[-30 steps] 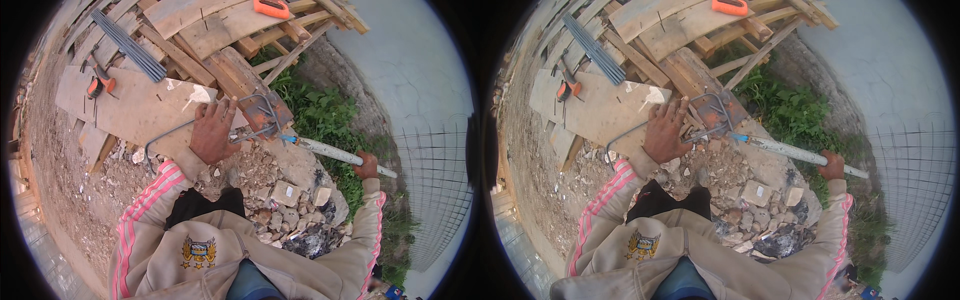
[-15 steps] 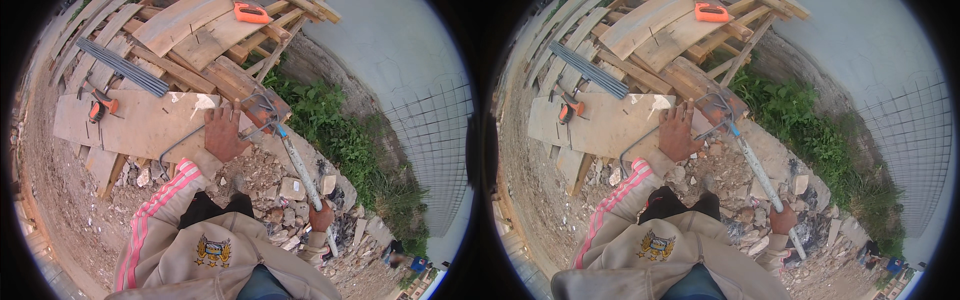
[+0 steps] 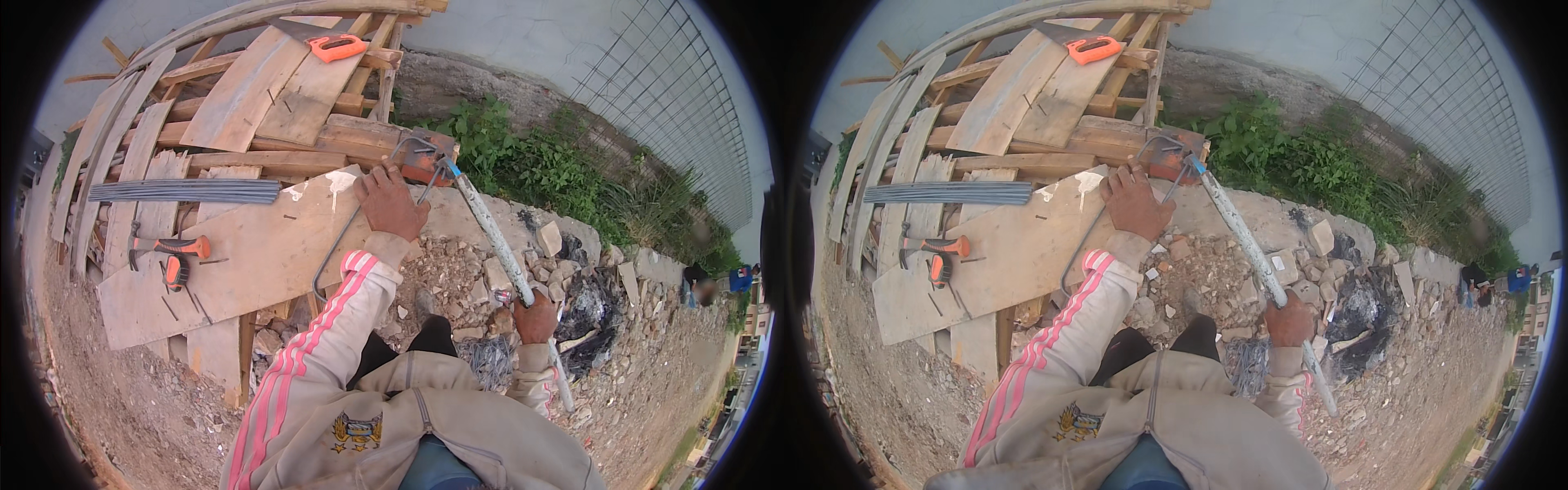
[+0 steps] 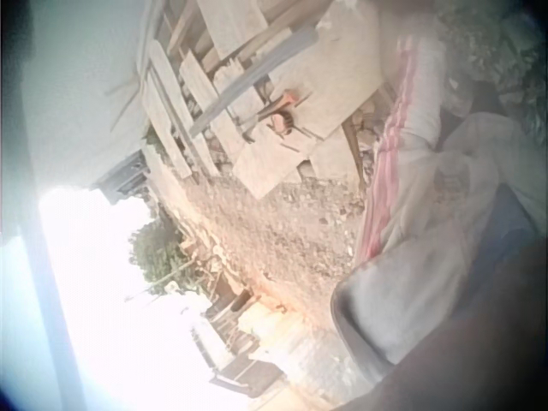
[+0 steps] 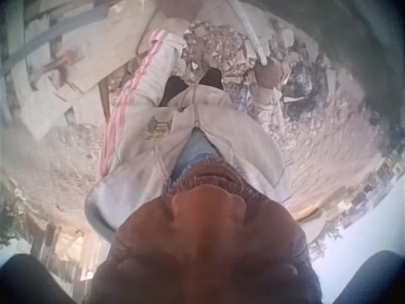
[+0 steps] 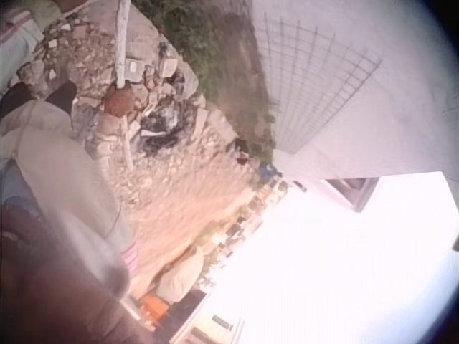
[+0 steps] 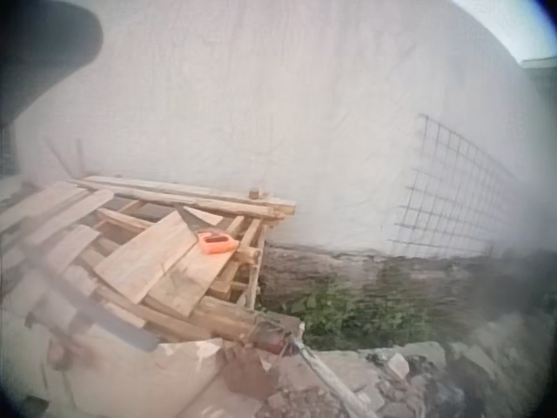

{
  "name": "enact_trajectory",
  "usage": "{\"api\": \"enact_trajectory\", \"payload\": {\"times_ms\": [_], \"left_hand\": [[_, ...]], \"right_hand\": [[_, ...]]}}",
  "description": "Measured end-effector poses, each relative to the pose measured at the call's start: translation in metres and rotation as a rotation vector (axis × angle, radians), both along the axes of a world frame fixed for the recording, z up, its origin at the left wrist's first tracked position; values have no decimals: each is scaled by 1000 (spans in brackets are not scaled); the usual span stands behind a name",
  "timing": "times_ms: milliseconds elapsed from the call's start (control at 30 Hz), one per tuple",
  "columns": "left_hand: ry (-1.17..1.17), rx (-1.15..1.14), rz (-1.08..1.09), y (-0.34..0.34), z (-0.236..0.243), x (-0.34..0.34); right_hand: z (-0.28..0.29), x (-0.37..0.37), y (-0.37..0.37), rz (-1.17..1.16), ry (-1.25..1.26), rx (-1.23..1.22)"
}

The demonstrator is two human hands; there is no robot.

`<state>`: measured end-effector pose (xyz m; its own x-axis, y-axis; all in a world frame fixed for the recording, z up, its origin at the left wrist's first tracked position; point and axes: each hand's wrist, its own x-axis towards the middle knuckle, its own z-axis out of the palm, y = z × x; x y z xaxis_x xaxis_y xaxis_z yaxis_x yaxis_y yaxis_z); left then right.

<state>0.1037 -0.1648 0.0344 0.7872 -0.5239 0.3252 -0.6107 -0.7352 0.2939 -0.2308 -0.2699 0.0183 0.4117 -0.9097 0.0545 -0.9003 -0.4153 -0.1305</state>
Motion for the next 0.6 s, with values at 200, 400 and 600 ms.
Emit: {"api": "enact_trajectory", "payload": {"times_ms": [200, 400, 600], "left_hand": [[146, 25, -20, -1, 9, -1], [166, 75, -18, -2, 13, -1], [117, 44, -34, 4, 17, 0]], "right_hand": [[-4, -5, 47, 17, -53, -94], [39, -92, 23, 179, -250, 623], [55, -219, 21, -260, -241, 1024]]}}
